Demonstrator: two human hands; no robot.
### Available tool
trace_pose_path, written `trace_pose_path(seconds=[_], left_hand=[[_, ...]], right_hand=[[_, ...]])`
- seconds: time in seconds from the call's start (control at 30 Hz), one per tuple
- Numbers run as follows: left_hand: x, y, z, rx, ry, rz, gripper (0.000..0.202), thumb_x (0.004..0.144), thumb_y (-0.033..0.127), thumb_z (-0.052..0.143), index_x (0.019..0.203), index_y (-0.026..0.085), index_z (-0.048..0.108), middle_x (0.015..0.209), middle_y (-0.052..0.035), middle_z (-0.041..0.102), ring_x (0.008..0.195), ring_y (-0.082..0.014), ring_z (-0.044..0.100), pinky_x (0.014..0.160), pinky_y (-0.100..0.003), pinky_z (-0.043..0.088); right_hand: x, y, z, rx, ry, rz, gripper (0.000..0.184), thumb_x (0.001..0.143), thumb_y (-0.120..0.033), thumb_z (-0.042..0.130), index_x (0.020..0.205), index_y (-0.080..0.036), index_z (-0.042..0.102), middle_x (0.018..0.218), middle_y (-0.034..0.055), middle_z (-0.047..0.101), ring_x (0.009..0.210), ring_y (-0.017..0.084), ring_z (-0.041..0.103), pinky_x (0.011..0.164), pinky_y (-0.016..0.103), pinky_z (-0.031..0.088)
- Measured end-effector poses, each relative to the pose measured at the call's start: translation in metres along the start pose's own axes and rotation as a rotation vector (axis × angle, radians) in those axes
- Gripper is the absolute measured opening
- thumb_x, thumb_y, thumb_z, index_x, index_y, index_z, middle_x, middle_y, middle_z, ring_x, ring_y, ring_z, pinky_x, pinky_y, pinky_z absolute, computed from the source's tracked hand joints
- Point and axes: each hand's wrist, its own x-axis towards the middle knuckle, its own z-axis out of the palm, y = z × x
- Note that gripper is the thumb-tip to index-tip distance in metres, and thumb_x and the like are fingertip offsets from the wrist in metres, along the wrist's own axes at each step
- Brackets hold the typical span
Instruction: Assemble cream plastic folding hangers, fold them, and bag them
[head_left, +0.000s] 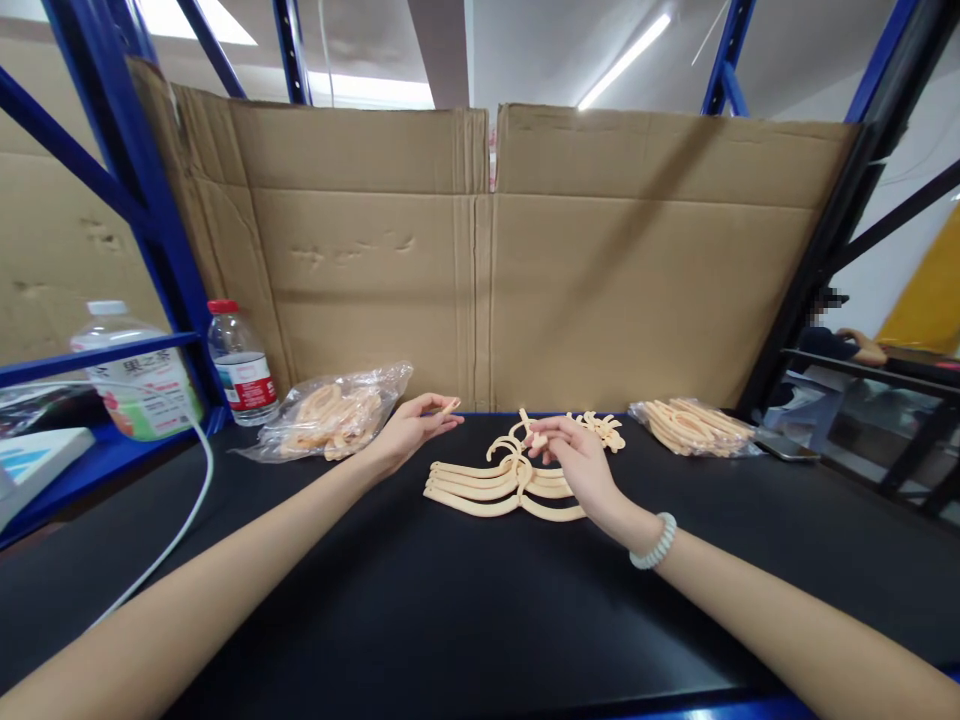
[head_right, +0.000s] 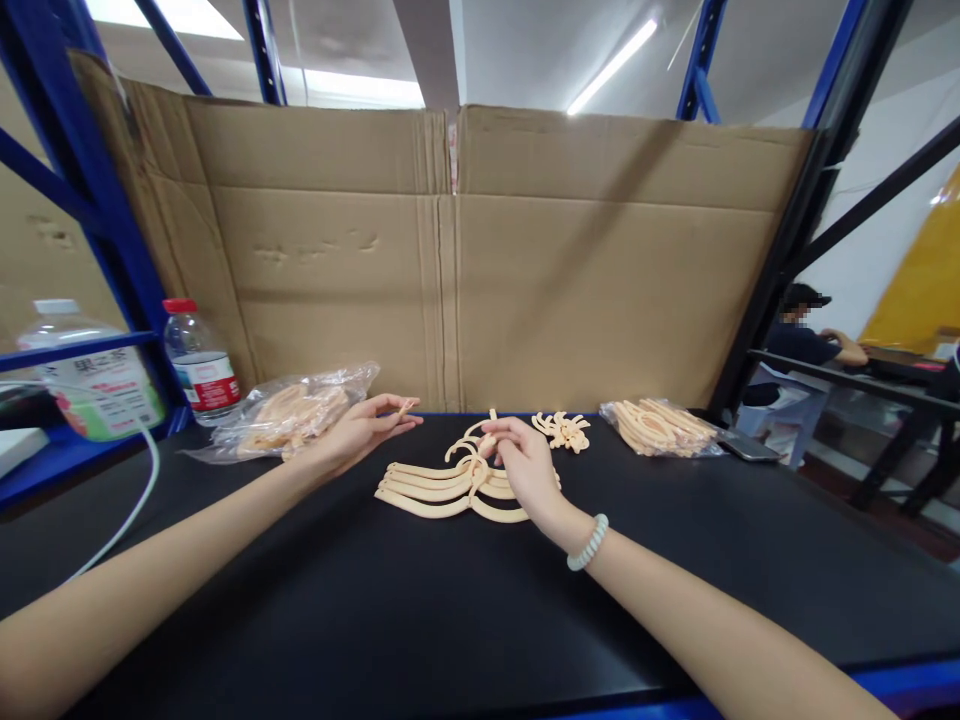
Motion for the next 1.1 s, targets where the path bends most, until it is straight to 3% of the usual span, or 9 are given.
trace_pose_path(seconds=[0.17, 0.27, 0.4, 0.47, 0.6, 0.73, 0.87, 1.0, 1.1], left_hand=[[-0.035, 0.007, 0.038, -0.111, -0.002, -0.077, 0.029, 0.075, 0.038, 0.074, 0.09, 0.013, 0.069, 0.114, -0.0109, 0.065, 0.095, -0.0214, 0.066, 0.093, -0.036, 0.05], [-0.048, 0.002, 0.06, -0.003, -0.058, -0.006, 0.021, 0.073, 0.031, 0.075, 0.083, 0.015, 0.067, 0.092, -0.0056, 0.066, 0.086, -0.018, 0.064, 0.083, -0.031, 0.052], [-0.06, -0.003, 0.076, 0.15, -0.161, 0.164, 0.011, 0.078, 0.021, 0.067, 0.073, 0.017, 0.058, 0.074, -0.0004, 0.055, 0.069, -0.0134, 0.056, 0.065, -0.027, 0.05], [-0.066, -0.005, 0.079, 0.245, -0.145, 0.278, 0.011, 0.082, 0.019, 0.061, 0.072, 0.018, 0.056, 0.073, -0.0003, 0.052, 0.064, -0.012, 0.05, 0.057, -0.025, 0.046], [-0.075, -0.005, 0.081, 0.385, 0.017, 0.428, 0.022, 0.083, 0.014, 0.06, 0.067, 0.019, 0.047, 0.065, 0.0032, 0.046, 0.056, -0.0096, 0.041, 0.05, -0.022, 0.037], [-0.077, -0.004, 0.08, 0.492, 0.123, 0.567, 0.023, 0.081, 0.011, 0.065, 0.065, 0.019, 0.05, 0.058, 0.0057, 0.042, 0.052, -0.0084, 0.04, 0.047, -0.021, 0.032], [-0.077, -0.004, 0.077, 0.556, 0.13, 0.688, 0.021, 0.082, 0.009, 0.065, 0.067, 0.018, 0.054, 0.059, 0.0056, 0.044, 0.052, -0.0077, 0.043, 0.049, -0.021, 0.034], [-0.081, -0.004, 0.076, 0.617, 0.081, 0.872, 0.021, 0.082, 0.003, 0.064, 0.071, 0.018, 0.056, 0.062, 0.0046, 0.046, 0.053, -0.0076, 0.043, 0.051, -0.021, 0.036], [-0.085, -0.004, 0.076, 0.666, 0.042, 0.998, 0.022, 0.082, 0.0, 0.062, 0.073, 0.019, 0.057, 0.064, 0.0035, 0.049, 0.054, -0.0083, 0.045, 0.053, -0.022, 0.039]], right_hand=[[-0.02, -0.015, 0.005, 0.242, -0.05, 0.17, 0.021, 0.077, -0.036, 0.062, 0.084, -0.016, 0.068, 0.081, 0.0068, 0.07, 0.072, 0.018, 0.064, 0.061, 0.028, 0.048], [-0.025, -0.023, 0.004, 0.224, -0.043, 0.205, 0.026, 0.075, -0.04, 0.07, 0.084, -0.017, 0.067, 0.079, 0.0058, 0.07, 0.067, 0.016, 0.061, 0.059, 0.027, 0.047], [-0.029, -0.031, 0.004, 0.226, -0.049, 0.259, 0.03, 0.071, -0.038, 0.077, 0.089, -0.018, 0.064, 0.086, 0.0053, 0.071, 0.066, 0.014, 0.06, 0.056, 0.025, 0.045], [-0.031, -0.033, 0.004, 0.24, -0.05, 0.263, 0.031, 0.073, -0.037, 0.077, 0.091, -0.019, 0.061, 0.089, 0.0051, 0.071, 0.065, 0.012, 0.058, 0.055, 0.024, 0.044], [-0.031, -0.029, 0.001, 0.349, -0.018, 0.327, 0.039, 0.07, -0.033, 0.081, 0.095, -0.02, 0.054, 0.088, 0.0029, 0.07, 0.062, 0.011, 0.056, 0.055, 0.023, 0.043], [-0.024, -0.025, -0.007, 0.46, -0.09, 0.421, 0.038, 0.068, -0.028, 0.083, 0.096, -0.017, 0.06, 0.082, 0.002, 0.068, 0.066, 0.01, 0.058, 0.065, 0.024, 0.047], [-0.019, -0.028, -0.013, 0.432, -0.238, 0.429, 0.025, 0.068, -0.026, 0.084, 0.079, -0.014, 0.066, 0.078, 0.0021, 0.066, 0.071, 0.011, 0.061, 0.072, 0.024, 0.049], [-0.02, -0.034, -0.015, 0.401, -0.342, 0.479, 0.025, 0.068, -0.029, 0.084, 0.081, -0.014, 0.069, 0.076, 0.002, 0.066, 0.072, 0.012, 0.061, 0.073, 0.025, 0.049], [-0.02, -0.036, -0.018, 0.341, -0.402, 0.503, 0.025, 0.07, -0.032, 0.083, 0.081, -0.014, 0.07, 0.087, 0.0046, 0.068, 0.081, 0.013, 0.062, 0.075, 0.024, 0.048]])
